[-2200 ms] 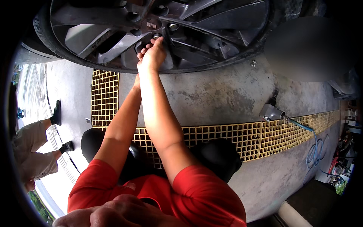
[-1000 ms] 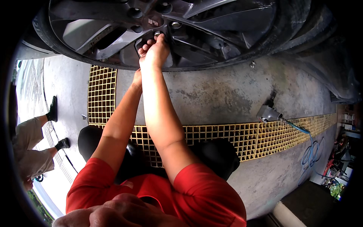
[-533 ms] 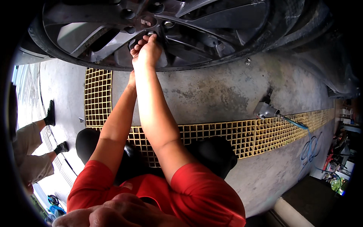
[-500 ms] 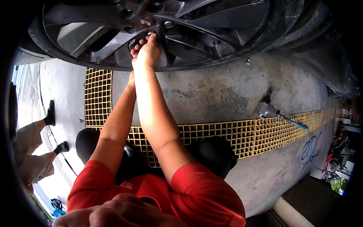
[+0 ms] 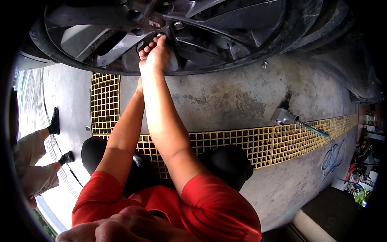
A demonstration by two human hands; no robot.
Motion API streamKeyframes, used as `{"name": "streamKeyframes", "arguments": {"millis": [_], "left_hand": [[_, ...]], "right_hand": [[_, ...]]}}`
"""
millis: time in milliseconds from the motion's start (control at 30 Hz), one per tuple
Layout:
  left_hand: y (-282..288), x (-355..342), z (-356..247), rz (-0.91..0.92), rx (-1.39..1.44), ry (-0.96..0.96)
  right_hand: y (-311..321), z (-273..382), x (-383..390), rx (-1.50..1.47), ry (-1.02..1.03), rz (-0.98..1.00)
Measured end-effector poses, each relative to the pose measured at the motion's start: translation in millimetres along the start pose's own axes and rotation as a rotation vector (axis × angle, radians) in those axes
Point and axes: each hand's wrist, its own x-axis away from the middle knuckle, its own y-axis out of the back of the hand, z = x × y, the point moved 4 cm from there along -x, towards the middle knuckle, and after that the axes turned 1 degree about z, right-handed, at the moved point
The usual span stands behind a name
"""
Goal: The person mounts a tire onto a car wheel hub, hand-threads lug nuts onto the bolts, and tightens them using a pneumatic impact wrench.
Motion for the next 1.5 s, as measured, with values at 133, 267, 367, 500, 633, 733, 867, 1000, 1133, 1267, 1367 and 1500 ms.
{"name": "streamKeyframes", "arguments": {"millis": [133,267,367,500,633,733,867,1000,1133,1267,1367,1500], "left_hand": [[0.0,1.4,-0.4,0.001,-0.026,-0.010],[-4.1,10.8,-7.5,0.030,-0.052,-0.044],[-8.2,15.4,-9.3,0.019,0.078,0.049],[-11.3,19.6,-15.9,0.053,-0.109,-0.079],[-5.5,13.4,-6.6,0.035,-0.019,0.006],[-4.4,3.6,-0.5,0.050,0.049,0.011],[-6.1,0.6,0.2,0.073,0.055,-0.008],[-5.9,11.8,-7.3,0.033,-0.065,-0.012],[-5.6,13.3,-8.1,0.045,-0.072,-0.009],[-1.7,-3.5,5.0,0.100,0.062,0.001],[7.5,-14.8,14.6,0.084,0.059,0.008],[13.6,-19.8,19.7,0.058,0.002,0.025]], "right_hand": [[-3.2,1.0,-0.6,-0.007,0.050,0.065],[-0.3,0.4,-1.6,-0.005,0.003,0.003],[-0.2,3.4,-1.9,0.041,0.032,0.007],[-0.8,5.4,-0.8,0.064,0.008,0.033],[1.5,7.7,0.1,0.120,0.045,-0.021],[-0.6,6.9,0.5,0.118,0.022,0.018],[1.2,3.2,1.2,0.069,-0.059,-0.029],[0.1,9.0,2.1,0.182,0.097,0.019],[1.8,5.6,1.3,0.077,0.012,0.002],[0.5,7.8,0.0,0.137,0.075,0.004],[0.5,3.0,0.9,0.034,-0.013,-0.005],[-1.2,5.4,2.2,0.104,0.058,0.003]]}}
